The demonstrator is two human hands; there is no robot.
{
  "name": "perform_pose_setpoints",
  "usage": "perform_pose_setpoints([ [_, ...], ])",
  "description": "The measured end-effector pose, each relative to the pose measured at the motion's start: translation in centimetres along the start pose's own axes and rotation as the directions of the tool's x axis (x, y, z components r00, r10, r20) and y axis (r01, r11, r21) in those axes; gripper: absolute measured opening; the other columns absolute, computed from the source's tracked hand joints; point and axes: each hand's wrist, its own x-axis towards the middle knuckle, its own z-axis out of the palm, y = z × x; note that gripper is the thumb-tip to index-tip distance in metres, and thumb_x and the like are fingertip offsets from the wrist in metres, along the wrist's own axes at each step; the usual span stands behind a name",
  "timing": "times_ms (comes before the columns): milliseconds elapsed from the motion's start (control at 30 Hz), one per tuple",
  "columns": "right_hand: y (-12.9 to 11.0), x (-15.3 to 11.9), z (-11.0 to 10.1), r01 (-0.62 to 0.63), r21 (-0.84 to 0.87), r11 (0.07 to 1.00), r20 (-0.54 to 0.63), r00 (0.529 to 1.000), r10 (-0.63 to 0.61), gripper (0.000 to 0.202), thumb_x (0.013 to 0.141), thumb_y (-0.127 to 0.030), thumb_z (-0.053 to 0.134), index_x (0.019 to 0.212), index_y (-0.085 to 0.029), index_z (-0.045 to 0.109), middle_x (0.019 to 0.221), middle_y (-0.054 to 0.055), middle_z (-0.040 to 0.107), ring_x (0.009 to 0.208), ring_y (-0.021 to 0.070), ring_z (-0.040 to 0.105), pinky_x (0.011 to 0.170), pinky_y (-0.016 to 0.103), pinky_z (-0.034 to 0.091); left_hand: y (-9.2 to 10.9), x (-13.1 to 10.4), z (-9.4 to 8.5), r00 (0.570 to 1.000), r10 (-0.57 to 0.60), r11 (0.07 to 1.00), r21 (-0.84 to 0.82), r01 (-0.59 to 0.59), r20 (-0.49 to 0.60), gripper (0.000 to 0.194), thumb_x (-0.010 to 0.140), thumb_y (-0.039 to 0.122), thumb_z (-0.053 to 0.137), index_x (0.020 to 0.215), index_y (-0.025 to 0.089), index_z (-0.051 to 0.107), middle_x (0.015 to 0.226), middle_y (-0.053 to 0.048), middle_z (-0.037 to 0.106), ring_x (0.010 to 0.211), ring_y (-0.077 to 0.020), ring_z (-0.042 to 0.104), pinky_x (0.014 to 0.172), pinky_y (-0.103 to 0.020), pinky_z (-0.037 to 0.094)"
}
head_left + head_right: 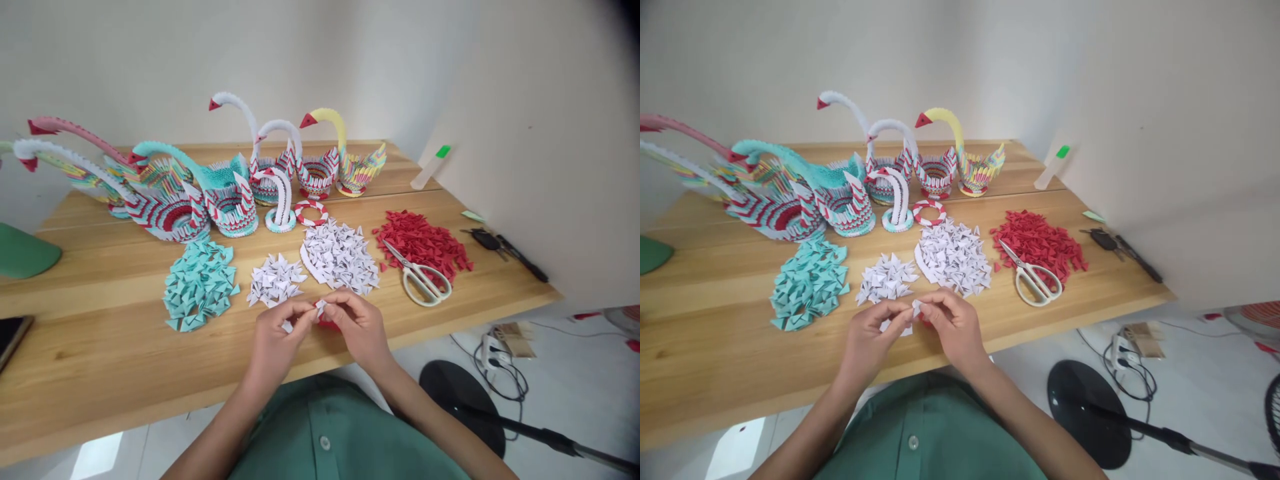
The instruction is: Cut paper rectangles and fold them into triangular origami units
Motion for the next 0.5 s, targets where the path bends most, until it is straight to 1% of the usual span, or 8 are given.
perform_pose_setpoints([
  [100,0.12,-0.08,0.07,-0.036,0.085,0.996,0.023,0.999,0.034,0.007,0.086,-0.027,0.066,0.087,-0.023,0.072,0.074,-0.001,0.064,0.066,0.0115,0.062,0.062,0.021,0.052,-0.20,0.38,-0.20,0.990,-0.106,0.975,-0.185,0.121,0.092,0.016,0.077,0.030,0.065,0.078,0.015,0.070,0.062,0.000,0.065,0.057,-0.0119,0.055,0.057,-0.023,0.045],
  [200,0.27,-0.16,0.13,-0.043,0.120,0.992,0.049,0.998,0.038,0.009,0.086,-0.027,0.066,0.089,-0.024,0.073,0.077,0.000,0.064,0.066,0.0115,0.062,0.063,0.022,0.052,-0.24,0.56,-0.29,0.983,-0.099,0.966,-0.224,0.132,0.153,0.016,0.078,0.030,0.064,0.073,0.015,0.068,0.062,0.000,0.065,0.058,-0.0116,0.056,0.058,-0.022,0.045],
  [233,0.31,-0.17,0.12,-0.040,0.118,0.992,0.056,0.998,0.033,0.009,0.087,-0.026,0.065,0.089,-0.024,0.074,0.076,0.000,0.064,0.066,0.0114,0.061,0.063,0.022,0.051,-0.22,0.52,-0.28,0.985,-0.086,0.972,-0.203,0.116,0.152,0.017,0.079,0.029,0.063,0.071,0.015,0.067,0.061,0.000,0.064,0.057,-0.0116,0.056,0.057,-0.022,0.045],
  [300,0.39,-0.15,0.05,-0.025,0.089,0.996,0.071,0.997,0.019,0.011,0.087,-0.026,0.065,0.091,-0.025,0.075,0.074,0.000,0.063,0.065,0.0113,0.059,0.062,0.022,0.049,-0.14,0.34,-0.17,0.993,-0.038,0.993,-0.107,0.049,0.108,0.017,0.079,0.025,0.060,0.066,0.015,0.064,0.059,0.000,0.063,0.056,-0.0111,0.054,0.056,-0.022,0.043],
  [367,0.40,-0.10,-0.06,-0.006,0.046,0.999,0.076,0.997,0.002,0.012,0.088,-0.024,0.065,0.092,-0.026,0.076,0.073,-0.001,0.061,0.066,0.0113,0.058,0.062,0.023,0.047,-0.05,0.13,-0.01,0.997,0.066,0.997,0.045,-0.068,0.033,0.016,0.079,0.019,0.058,0.064,0.016,0.062,0.058,0.001,0.062,0.055,-0.0106,0.053,0.056,-0.021,0.041],
  [433,0.37,-0.04,-0.18,0.030,0.004,1.000,0.072,0.997,-0.030,0.013,0.088,-0.023,0.065,0.093,-0.027,0.076,0.072,-0.001,0.061,0.067,0.0114,0.058,0.063,0.023,0.046,0.01,0.01,0.13,0.982,0.188,0.967,0.178,-0.183,-0.012,0.015,0.078,0.015,0.057,0.064,0.016,0.062,0.059,0.002,0.062,0.056,-0.0103,0.053,0.059,-0.022,0.041],
  [467,0.33,-0.02,-0.23,0.048,-0.011,0.999,0.071,0.996,-0.047,0.013,0.088,-0.022,0.065,0.093,-0.027,0.076,0.073,-0.001,0.061,0.068,0.0116,0.058,0.064,0.023,0.046,0.03,0.00,0.17,0.975,0.220,0.955,0.208,-0.212,-0.015,0.015,0.078,0.014,0.057,0.064,0.016,0.061,0.059,0.002,0.062,0.057,-0.0103,0.053,0.060,-0.021,0.041],
  [500,0.30,0.00,-0.26,0.064,-0.021,0.998,0.070,0.996,-0.062,0.013,0.088,-0.022,0.065,0.093,-0.027,0.076,0.073,-0.001,0.062,0.068,0.0119,0.057,0.065,0.024,0.046,0.03,0.03,0.19,0.975,0.221,0.955,0.205,-0.215,-0.006,0.015,0.078,0.014,0.057,0.064,0.016,0.061,0.059,0.002,0.062,0.057,-0.0103,0.053,0.060,-0.021,0.041],
])
